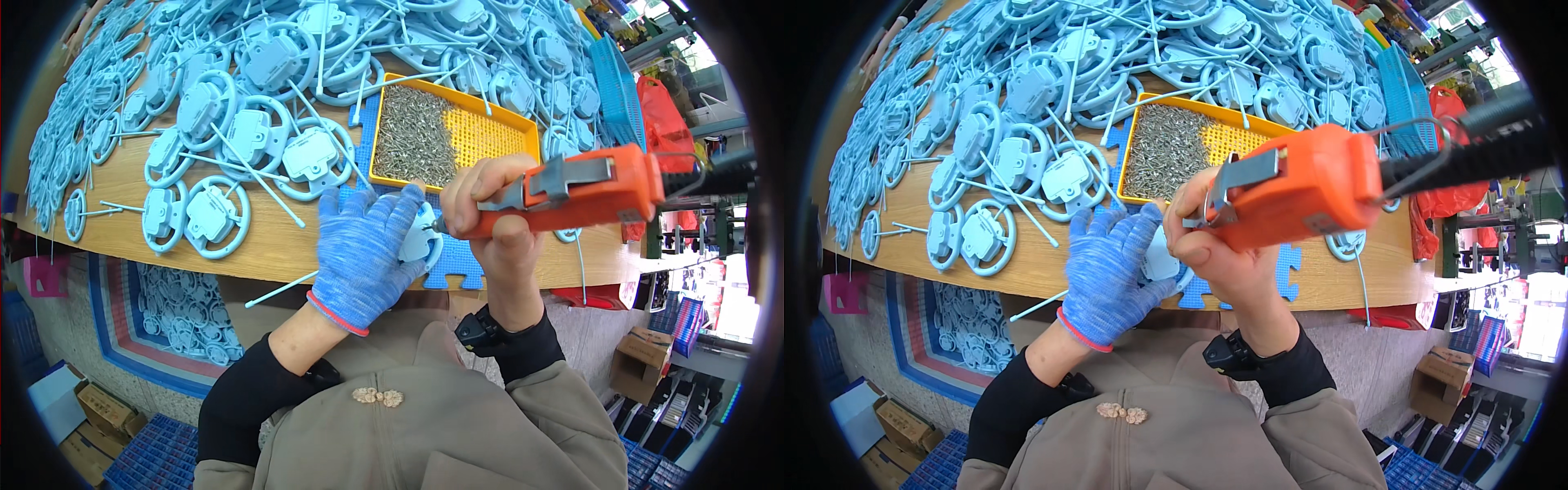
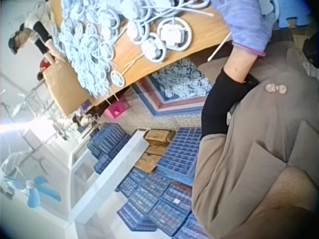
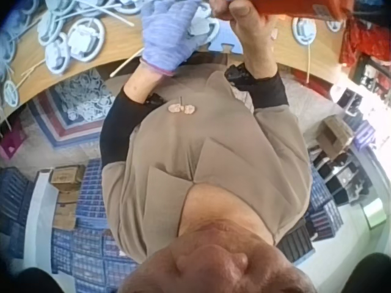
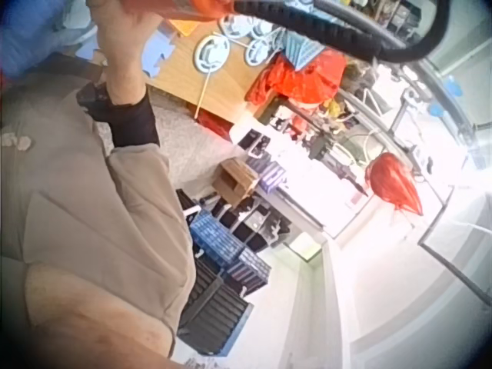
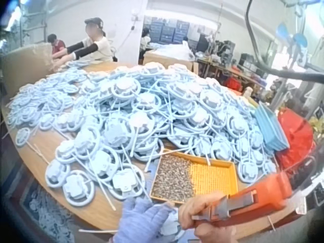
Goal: Using an electric screwdriver to assemble blue plastic fan guard components at a manufacturing workstation.
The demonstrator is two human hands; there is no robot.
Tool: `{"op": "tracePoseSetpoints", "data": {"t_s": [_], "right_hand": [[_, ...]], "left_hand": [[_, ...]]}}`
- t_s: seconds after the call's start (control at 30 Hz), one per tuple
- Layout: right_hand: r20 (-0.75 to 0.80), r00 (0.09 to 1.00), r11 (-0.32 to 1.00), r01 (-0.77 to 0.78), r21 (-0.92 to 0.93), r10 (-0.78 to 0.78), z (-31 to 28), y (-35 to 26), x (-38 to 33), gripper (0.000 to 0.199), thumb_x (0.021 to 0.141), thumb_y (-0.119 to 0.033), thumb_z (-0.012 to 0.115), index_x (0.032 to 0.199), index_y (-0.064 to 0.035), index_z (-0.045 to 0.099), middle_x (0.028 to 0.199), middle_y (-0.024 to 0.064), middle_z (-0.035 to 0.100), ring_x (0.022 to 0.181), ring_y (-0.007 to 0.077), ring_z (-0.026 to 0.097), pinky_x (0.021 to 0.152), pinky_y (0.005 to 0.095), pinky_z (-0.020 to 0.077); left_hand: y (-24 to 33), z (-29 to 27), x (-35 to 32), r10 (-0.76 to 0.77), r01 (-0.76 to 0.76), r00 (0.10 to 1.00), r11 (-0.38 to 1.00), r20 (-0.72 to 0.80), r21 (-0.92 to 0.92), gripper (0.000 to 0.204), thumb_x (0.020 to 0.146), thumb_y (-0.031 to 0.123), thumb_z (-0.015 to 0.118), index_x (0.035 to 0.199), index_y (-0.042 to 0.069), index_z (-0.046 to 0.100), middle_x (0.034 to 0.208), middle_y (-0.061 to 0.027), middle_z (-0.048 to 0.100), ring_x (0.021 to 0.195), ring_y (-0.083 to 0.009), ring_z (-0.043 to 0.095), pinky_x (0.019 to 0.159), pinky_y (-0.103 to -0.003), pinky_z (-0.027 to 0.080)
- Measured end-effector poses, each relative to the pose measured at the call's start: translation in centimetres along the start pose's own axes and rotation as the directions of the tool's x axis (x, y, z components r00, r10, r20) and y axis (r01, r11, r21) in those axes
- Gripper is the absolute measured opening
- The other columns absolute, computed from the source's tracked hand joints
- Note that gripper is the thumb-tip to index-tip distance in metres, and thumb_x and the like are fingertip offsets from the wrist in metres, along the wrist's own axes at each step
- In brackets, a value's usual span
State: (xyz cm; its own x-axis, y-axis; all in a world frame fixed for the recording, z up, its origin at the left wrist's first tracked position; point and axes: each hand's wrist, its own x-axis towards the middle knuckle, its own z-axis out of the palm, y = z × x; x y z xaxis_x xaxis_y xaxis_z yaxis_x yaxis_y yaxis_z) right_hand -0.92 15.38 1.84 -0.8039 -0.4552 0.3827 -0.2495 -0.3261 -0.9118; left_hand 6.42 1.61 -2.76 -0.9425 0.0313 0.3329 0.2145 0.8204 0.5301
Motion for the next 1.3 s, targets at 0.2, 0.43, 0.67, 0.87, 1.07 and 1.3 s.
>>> {"op": "tracePoseSetpoints", "data": {"t_s": [0.2, 0.43, 0.67, 0.87, 1.07, 1.3], "right_hand": [[0.019, 0.996, 0.97, -0.091, 0.226, 0.089, -0.5, -0.3, -0.9, 0.053, 0.076, -0.056, 0.068, 0.089, -0.0085, 0.05, 0.06, 0.0, 0.048, 0.048, 0.0112, 0.043, 0.043, 0.0254, 0.0335], [-0.115, 0.978, 0.974, 0.19, 0.123, -0.176, -2.3, -1.5, 0.1, 0.055, 0.082, -0.058, 0.061, 0.091, -0.0066, 0.044, 0.062, -0.0003, 0.044, 0.05, 0.0097, 0.043, 0.048, 0.023, 0.0349], [-0.049, 0.985, 0.983, 0.167, 0.076, -0.164, 0.1, -1.8, 0.9, 0.055, 0.082, -0.057, 0.062, 0.091, -0.0064, 0.043, 0.063, 0.0015, 0.045, 0.051, 0.0107, 0.045, 0.046, 0.0229, 0.0371], [-0.249, 0.966, 0.995, 0.087, 0.05, -0.072, -3.6, -2.9, -1.4, 0.048, 0.081, -0.053, 0.066, 0.1, -0.0135, 0.048, 0.067, -0.0007, 0.046, 0.057, 0.0109, 0.043, 0.047, 0.0244, 0.036], [-0.284, 0.95, 0.962, 0.192, 0.194, -0.132, -6.3, 0.3, 3.9, 0.038, 0.086, -0.036, 0.067, 0.101, -0.0056, 0.05, 0.074, 0.0074, 0.054, 0.065, 0.017, 0.052, 0.058, 0.0305, 0.043], [-0.408, 0.897, 0.984, 0.132, -0.117, -0.168, -8.5, 1.6, 3.5, 0.043, 0.085, -0.043, 0.067, 0.098, -0.0059, 0.051, 0.07, 0.0058, 0.051, 0.063, 0.0164, 0.049, 0.061, 0.0312, 0.0417]], "left_hand": [[0.3, -4.0, -2.1, 0.003, 0.007, 0.998, 0.986, 0.065, -0.168, 0.065, 0.07, 0.032, 0.072, 0.127, 0.007, 0.051, 0.106, -0.012, 0.057, 0.104, -0.0299, 0.054, 0.096, -0.047, 0.037], [-6.9, -18.6, -12.5, -0.2, 0.172, 0.97, 0.965, 0.136, 0.196, 0.069, 0.067, 0.031, 0.074, 0.127, 0.006, 0.051, 0.107, -0.0141, 0.06, 0.101, -0.0305, 0.057, 0.091, -0.043, 0.039], [-29.8, -23.4, -6.9, -0.418, 0.561, 0.827, 0.669, -0.376, 0.488, 0.066, 0.076, 0.033, 0.071, 0.131, 0.007, 0.048, 0.128, -0.0198, 0.051, 0.12, -0.0351, 0.047, 0.102, -0.041, 0.037], [-46.3, -26.5, -0.3, -0.794, 0.767, 0.554, 0.371, -0.249, 0.523, 0.058, 0.079, 0.035, 0.06, 0.129, 0.008, 0.049, 0.118, -0.0212, 0.06, 0.107, -0.0349, 0.059, 0.089, -0.046, 0.046], [-62.6, -37.4, -12.0, -0.408, 0.617, 0.761, 0.695, -0.505, 0.369, 0.079, 0.075, 0.01, 0.065, 0.144, 0.005, 0.028, 0.106, -0.0146, 0.062, 0.087, -0.0228, 0.06, 0.079, -0.035, 0.049], [-50.2, -29.0, -2.3, -0.711, 0.722, 0.594, 0.678, -0.376, -0.141, 0.078, 0.081, 0.005, 0.062, 0.148, 0.018, 0.025, 0.074, 0.0002, 0.048, 0.053, -0.0091, 0.043, 0.046, -0.027, 0.038]]}}
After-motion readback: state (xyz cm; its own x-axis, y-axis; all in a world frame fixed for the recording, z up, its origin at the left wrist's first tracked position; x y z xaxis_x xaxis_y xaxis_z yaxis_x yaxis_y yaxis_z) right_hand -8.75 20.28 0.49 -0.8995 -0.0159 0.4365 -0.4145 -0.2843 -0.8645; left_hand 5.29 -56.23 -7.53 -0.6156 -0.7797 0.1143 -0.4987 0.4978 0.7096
